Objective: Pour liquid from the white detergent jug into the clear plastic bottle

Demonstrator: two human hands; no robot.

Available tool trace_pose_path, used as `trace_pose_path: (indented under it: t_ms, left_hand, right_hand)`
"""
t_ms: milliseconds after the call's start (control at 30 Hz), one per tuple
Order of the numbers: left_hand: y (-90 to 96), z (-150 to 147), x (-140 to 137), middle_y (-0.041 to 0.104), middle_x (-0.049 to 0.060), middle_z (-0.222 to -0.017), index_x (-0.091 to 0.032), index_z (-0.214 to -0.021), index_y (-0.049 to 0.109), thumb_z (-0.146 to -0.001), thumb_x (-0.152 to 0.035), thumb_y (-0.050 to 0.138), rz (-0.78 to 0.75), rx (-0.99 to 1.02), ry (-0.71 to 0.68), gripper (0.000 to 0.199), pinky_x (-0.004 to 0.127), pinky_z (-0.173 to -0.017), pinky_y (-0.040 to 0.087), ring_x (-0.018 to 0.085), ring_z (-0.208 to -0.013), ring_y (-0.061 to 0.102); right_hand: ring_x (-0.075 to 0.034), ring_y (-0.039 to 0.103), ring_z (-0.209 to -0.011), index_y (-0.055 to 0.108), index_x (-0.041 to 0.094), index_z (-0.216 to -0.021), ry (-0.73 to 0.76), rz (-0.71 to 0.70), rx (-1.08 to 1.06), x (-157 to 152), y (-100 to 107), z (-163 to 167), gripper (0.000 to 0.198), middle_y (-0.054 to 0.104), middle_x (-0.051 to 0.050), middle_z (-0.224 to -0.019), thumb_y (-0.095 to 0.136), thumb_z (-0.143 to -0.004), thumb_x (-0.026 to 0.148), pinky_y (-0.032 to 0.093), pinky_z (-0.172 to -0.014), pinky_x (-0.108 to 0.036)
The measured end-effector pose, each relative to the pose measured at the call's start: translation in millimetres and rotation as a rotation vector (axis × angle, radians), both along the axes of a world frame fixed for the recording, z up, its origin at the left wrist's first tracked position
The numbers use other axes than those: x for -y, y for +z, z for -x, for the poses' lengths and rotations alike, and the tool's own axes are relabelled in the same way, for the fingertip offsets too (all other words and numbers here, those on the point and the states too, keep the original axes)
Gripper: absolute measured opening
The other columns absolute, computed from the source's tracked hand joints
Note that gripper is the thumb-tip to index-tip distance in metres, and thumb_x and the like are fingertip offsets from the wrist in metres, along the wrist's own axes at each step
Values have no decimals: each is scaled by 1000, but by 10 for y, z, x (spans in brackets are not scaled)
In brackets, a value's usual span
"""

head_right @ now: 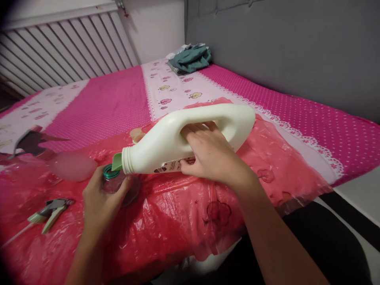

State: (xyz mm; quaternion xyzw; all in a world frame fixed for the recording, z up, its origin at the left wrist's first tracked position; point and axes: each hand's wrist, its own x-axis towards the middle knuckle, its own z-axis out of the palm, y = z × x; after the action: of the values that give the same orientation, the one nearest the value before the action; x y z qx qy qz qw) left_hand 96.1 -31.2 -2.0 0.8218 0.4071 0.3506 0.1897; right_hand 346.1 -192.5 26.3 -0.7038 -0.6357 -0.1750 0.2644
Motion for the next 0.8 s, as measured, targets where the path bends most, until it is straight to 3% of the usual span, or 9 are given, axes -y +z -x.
trace_pose_path:
  t_ms: [267,633,800]
  left_hand:
    - [10,1,19,72,6,-93,-27,-101,63,-79,-52,69,23,-3,7,33,42,-74,49,29,-83,68]
    - [4,13,18,73,5,-94,-26,-101,64,-81,-50,69,12,-4,-6,32,41,-75,50,27,-83,68]
    - [-6,6,-2,72,4,-93,-23,-102,65,-79,-53,69,-18,-13,10,38,37,-75,48,26,-83,68]
  right_hand:
    - [-36,64,-112,58,16,-114,-30,43,19,-10,-1,-9,40,68,-13,-107,70,-79,29,44,-109,-49]
    - [-38,62,-115,57,15,-111,18,66,-3,12,26,-14,34,67,-16,-115,59,-78,27,44,-107,-50]
    - [-40,60,-119,56,14,-118,-4,40,6,3,13,11,44,66,-19,-120,63,-78,33,45,-107,-52]
